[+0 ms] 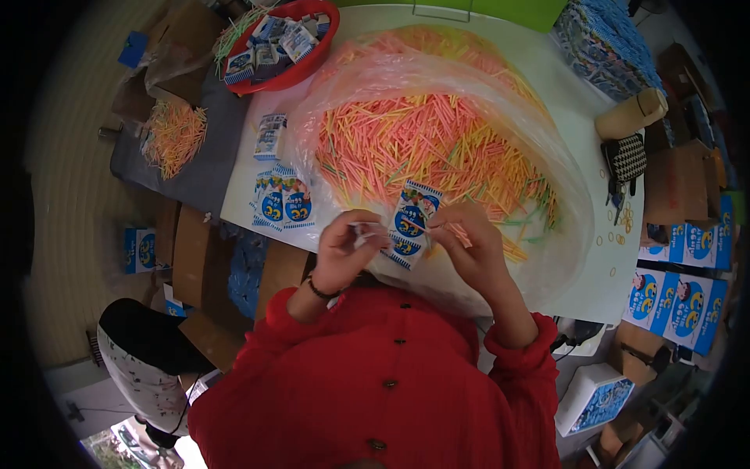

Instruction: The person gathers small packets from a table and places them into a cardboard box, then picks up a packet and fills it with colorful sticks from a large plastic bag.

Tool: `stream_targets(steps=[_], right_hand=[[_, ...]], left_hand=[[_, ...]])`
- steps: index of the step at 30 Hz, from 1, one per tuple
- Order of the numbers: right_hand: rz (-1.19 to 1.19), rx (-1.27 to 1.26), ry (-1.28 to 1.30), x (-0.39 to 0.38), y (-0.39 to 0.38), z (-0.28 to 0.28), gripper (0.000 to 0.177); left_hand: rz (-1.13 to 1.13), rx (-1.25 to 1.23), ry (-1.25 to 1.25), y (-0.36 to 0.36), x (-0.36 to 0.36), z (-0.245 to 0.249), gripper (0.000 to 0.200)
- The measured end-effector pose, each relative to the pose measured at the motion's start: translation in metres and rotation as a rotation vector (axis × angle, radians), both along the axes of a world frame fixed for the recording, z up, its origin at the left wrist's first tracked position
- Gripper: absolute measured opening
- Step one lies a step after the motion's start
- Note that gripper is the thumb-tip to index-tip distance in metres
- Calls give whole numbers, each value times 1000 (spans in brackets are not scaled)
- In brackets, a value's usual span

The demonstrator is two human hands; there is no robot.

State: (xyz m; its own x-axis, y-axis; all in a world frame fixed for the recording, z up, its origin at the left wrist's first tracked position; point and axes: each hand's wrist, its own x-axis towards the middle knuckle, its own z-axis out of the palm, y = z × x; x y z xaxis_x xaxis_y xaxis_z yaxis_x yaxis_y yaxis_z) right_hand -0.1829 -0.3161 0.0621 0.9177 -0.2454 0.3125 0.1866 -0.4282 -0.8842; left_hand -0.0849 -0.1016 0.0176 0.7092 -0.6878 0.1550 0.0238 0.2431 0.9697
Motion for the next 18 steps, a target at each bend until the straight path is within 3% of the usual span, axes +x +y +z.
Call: stream_targets(steps=[3,4,6,7,9,12,15,18], right_hand=[[-202,110,107,-3,-27,-12,9],[-243,11,72,0,-35,-14,9],[-244,-7,84,7,-38,-15,9],[-241,-23,90,11,-39,-14,9],[-218,-125,64,19,-39,-18,9],[-204,-216,56,27,-42,-15,9],[-209,-278,49,43,-55,-26,10],[-214,-424,-11,77,-62,-25,13]], left_hand=[[549,252,-133,41,14,12,39],[671,403,-223,55,27,16,43],[801,816,-638,77,53,19,51],[802,814,-633,81,62,13,51],[879,996,-1022,79,77,4,53],[1056,1027,-1196,64,72,13,46],[857,829,-1227,45,56,12,38],[470,726,-963,-2,35,4,35]])
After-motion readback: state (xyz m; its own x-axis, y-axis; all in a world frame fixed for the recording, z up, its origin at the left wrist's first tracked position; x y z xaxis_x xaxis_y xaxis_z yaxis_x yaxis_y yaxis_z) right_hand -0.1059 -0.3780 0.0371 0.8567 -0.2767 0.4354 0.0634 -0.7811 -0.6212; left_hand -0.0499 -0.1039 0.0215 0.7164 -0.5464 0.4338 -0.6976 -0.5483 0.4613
